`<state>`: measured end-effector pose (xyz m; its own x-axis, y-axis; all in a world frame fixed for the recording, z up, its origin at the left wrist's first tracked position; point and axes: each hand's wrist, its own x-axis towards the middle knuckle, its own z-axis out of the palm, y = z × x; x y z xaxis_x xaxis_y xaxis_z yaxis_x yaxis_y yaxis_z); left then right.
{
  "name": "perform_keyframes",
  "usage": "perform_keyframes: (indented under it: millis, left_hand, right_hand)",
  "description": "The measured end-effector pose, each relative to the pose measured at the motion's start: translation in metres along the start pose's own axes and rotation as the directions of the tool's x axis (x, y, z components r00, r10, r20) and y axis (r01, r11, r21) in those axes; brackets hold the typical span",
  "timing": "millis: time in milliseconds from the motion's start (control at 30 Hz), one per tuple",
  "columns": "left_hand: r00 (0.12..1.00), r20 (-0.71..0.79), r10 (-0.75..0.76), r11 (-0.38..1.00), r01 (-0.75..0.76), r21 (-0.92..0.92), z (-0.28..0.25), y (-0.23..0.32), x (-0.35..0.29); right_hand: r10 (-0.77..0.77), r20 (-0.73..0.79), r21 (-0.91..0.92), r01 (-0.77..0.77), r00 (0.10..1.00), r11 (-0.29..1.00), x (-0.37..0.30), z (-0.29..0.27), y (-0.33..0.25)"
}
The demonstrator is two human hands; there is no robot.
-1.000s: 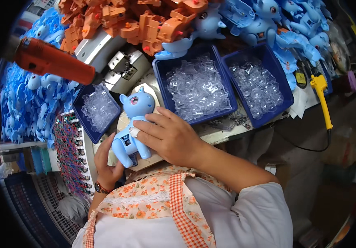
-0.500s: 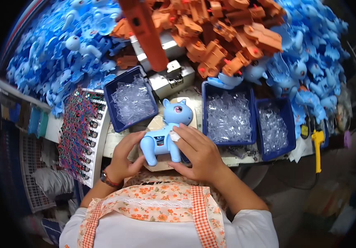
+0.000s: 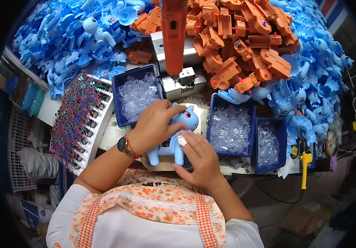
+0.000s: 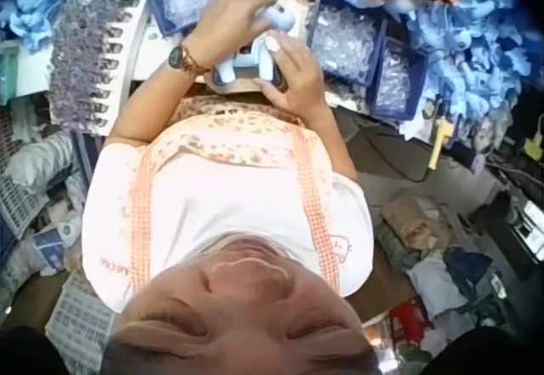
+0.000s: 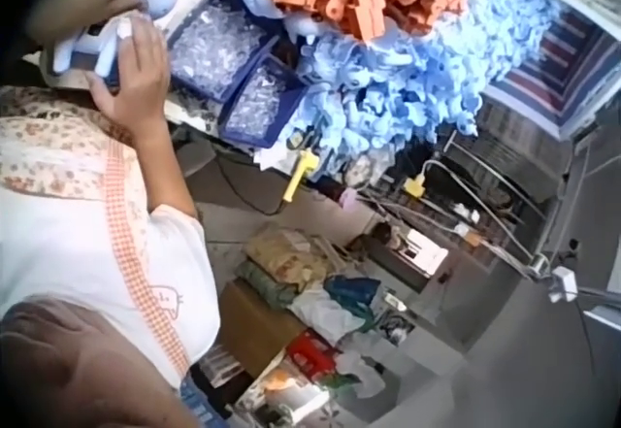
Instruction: Assembling blue toy ponies by attaching orange components using a handheld tool.
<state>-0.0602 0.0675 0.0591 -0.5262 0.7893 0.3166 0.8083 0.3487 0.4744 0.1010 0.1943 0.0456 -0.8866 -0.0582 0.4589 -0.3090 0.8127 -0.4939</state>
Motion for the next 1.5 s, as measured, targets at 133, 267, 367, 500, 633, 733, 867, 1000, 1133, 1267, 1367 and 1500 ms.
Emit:
perform_keyframes:
  millis: [133,267,367,500,633,733,867,1000,1133,1267,1367,1500]
  left_hand:
    - [1.0,-0.007,0.003,0.998,-0.003,0.061,-0.001,0.005,-0.002]
    - [0.996,0.086,0.033,0.981,-0.048,0.189,-0.003,0.008,0.001]
    - [0.995,0.028,0.093,0.967,-0.097,0.237,-0.003,0.009,-0.001]
    - [0.997,-0.015,0.073,0.981,-0.069,0.181,-0.003,0.002,-0.004]
    - [0.996,-0.018,0.082,0.976,-0.077,0.203,-0.002,0.002,-0.003]
    - [0.993,-0.03,0.11,0.979,-0.103,0.174,0.0,0.002,-0.005]
    - [0.989,-0.057,0.136,0.983,-0.127,0.133,0.001,0.0,-0.005]
    - [0.991,-0.045,0.128,0.984,-0.121,0.134,-0.001,0.001,-0.005]
    - [0.99,-0.046,0.131,0.983,-0.123,0.137,-0.001,0.0,-0.004]
    - [0.993,-0.031,0.115,0.986,-0.11,0.129,-0.004,0.001,-0.003]
    - [0.993,-0.022,0.119,0.986,-0.115,0.122,-0.004,0.003,-0.002]
    - [0.993,-0.011,0.115,0.985,-0.113,0.134,-0.005,0.004,-0.002]
  right_hand:
    - [0.011,0.031,0.016,-0.011,0.999,1.0,-0.001,-0.003,0.001]
    - [0.002,0.116,0.121,-0.016,0.993,0.992,0.009,-0.019,0.004]
    - [-0.052,0.104,0.195,0.031,0.993,0.98,0.025,-0.049,0.03]
    - [0.013,-0.44,0.128,0.048,0.898,0.991,0.127,-0.065,0.026]
    - [0.141,-0.331,0.426,0.015,0.933,0.905,0.199,-0.043,0.012]
    - [0.092,-0.461,0.346,0.084,0.883,0.935,0.204,-0.031,0.025]
    - [0.184,-0.615,0.447,0.147,0.767,0.883,0.205,-0.012,0.041]
    - [0.265,-0.653,0.539,0.189,0.71,0.821,0.197,-0.004,0.045]
    - [0.386,-0.454,0.696,0.05,0.803,0.716,0.188,-0.019,0.035]
    - [0.449,-0.388,0.708,-0.052,0.805,0.704,0.176,-0.028,0.022]
    - [0.457,-0.372,0.662,-0.113,0.808,0.74,0.167,-0.032,0.022]
    - [0.484,-0.332,0.736,-0.098,0.81,0.67,0.162,-0.026,0.026]
